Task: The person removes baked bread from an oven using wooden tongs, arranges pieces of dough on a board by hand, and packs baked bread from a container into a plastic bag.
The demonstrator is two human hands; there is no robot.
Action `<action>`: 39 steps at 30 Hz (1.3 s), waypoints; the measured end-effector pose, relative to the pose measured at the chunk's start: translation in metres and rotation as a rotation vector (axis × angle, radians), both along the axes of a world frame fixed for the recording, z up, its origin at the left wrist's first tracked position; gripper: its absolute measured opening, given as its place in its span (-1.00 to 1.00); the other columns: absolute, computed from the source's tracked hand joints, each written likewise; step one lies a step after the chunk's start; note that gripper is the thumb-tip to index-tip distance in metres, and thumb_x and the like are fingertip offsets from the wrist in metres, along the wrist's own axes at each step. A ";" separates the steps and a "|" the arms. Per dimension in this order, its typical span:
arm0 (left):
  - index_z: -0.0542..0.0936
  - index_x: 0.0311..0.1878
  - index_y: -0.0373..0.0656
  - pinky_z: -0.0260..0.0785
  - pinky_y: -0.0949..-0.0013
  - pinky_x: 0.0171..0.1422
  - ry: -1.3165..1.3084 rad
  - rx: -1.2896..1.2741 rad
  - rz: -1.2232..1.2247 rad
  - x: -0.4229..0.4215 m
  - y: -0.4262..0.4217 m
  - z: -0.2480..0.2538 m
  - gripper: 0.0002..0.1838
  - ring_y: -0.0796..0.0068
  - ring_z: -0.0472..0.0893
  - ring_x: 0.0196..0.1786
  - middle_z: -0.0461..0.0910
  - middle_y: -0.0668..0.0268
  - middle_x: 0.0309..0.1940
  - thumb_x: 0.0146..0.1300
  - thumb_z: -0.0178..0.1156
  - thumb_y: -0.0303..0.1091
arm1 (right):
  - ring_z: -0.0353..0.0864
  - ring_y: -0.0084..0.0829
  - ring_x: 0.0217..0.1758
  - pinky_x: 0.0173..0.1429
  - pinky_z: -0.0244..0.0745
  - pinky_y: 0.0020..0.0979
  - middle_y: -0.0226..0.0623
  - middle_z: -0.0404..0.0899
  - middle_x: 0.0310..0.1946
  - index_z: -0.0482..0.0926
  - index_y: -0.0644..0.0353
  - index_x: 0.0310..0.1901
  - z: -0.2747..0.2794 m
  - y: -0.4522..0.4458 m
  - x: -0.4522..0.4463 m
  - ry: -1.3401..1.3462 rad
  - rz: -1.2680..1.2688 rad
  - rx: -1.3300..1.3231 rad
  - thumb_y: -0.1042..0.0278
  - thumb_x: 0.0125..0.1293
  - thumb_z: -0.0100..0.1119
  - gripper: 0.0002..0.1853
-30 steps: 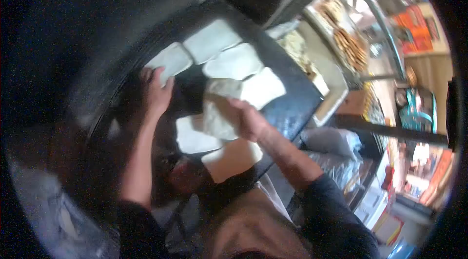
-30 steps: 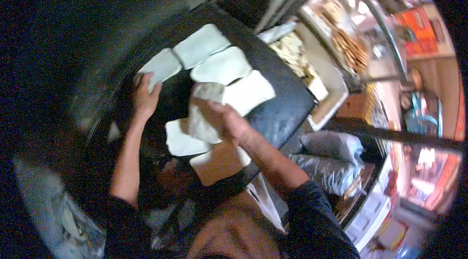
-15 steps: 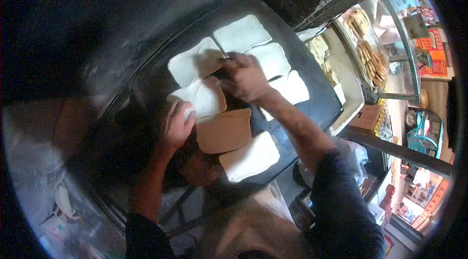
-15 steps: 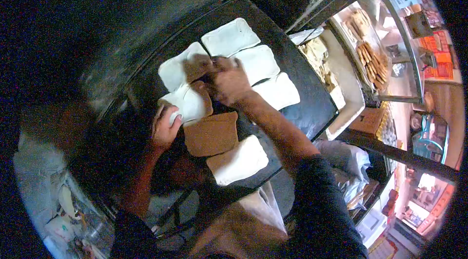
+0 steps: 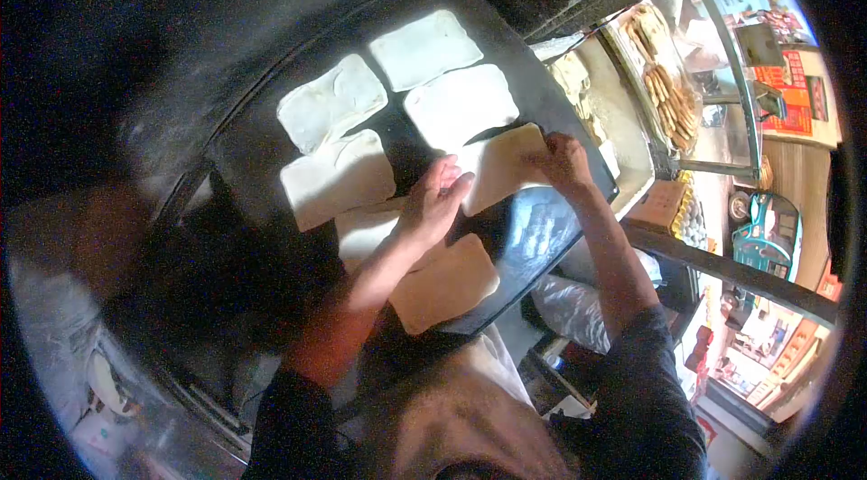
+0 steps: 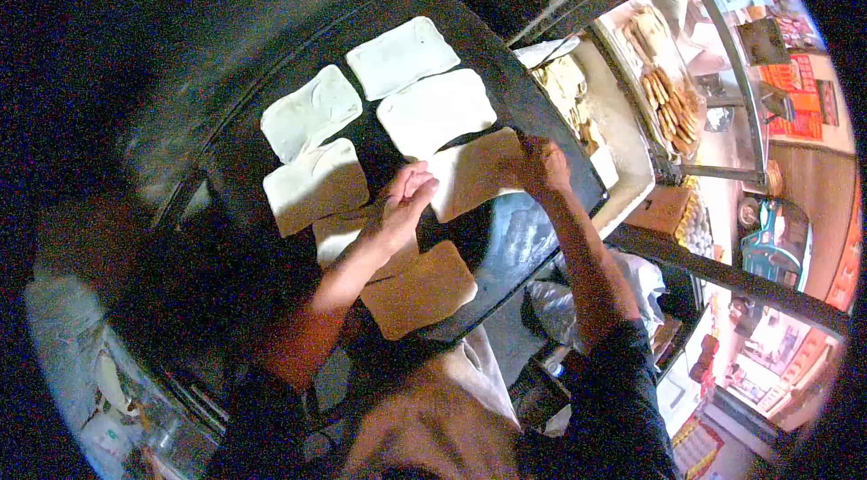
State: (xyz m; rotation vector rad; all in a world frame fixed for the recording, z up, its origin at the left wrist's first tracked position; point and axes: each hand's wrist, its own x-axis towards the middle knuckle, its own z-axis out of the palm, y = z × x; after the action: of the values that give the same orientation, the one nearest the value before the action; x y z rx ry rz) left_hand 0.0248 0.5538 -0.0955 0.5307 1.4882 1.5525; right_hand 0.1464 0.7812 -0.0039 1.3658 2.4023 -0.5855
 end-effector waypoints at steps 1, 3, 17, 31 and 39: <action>0.35 0.35 -0.26 0.40 0.19 0.33 -0.084 -0.046 -0.009 -0.005 -0.005 0.028 -0.44 0.17 0.55 0.25 0.54 0.02 0.20 0.47 0.15 -0.08 | 0.71 -0.24 -0.07 0.03 0.57 -0.29 -0.09 0.70 -0.17 0.61 0.22 -0.10 0.008 -0.003 0.000 0.002 -0.002 -0.001 -0.02 0.10 0.50 -0.49; 0.33 0.38 -0.24 0.37 0.18 0.37 -0.159 -0.101 -0.013 -0.020 -0.017 0.069 -0.39 0.15 0.51 0.30 0.50 0.03 0.25 0.48 0.11 0.01 | 0.64 -0.37 -0.07 0.04 0.53 -0.35 -0.17 0.69 -0.13 0.62 0.26 -0.02 0.045 -0.027 -0.009 0.357 0.078 -0.302 0.02 0.20 0.44 -0.51; 0.50 0.25 -0.30 0.41 0.18 0.37 -0.721 -0.029 0.063 -0.093 -0.086 0.083 -0.50 0.26 0.62 0.20 0.63 0.14 0.15 0.37 0.19 -0.17 | 0.34 -0.12 0.37 0.32 0.34 0.04 -0.16 0.40 0.29 0.42 -0.16 0.35 -0.001 -0.042 -0.044 -0.027 0.666 0.314 -0.03 0.41 0.08 -0.49; 0.50 0.23 -0.30 0.25 0.08 0.47 1.122 -0.063 -0.192 -0.167 0.069 0.047 -0.54 -0.05 0.44 0.32 0.46 -0.08 0.26 0.33 0.22 -0.28 | 0.59 -0.08 0.11 0.22 0.48 -0.07 -0.12 0.57 0.08 0.61 0.19 0.06 0.024 -0.095 0.023 0.390 0.514 0.061 0.03 0.29 0.31 -0.55; 0.47 0.22 -0.28 0.26 0.04 0.39 1.368 -0.770 -0.162 -0.201 0.113 0.041 -0.37 -0.02 0.45 0.31 0.50 -0.06 0.22 0.13 0.36 -0.15 | 0.61 -0.07 0.08 0.20 0.51 -0.12 0.01 0.55 0.08 0.45 0.26 0.27 0.009 -0.073 -0.074 0.761 -0.078 -0.471 -0.14 0.47 0.09 -0.39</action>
State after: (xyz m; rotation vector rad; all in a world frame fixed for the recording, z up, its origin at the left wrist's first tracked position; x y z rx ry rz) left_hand -0.1759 0.6672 -0.0548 1.2849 2.7156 0.2089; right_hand 0.0720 0.7081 0.0050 1.1502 2.4604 -1.8275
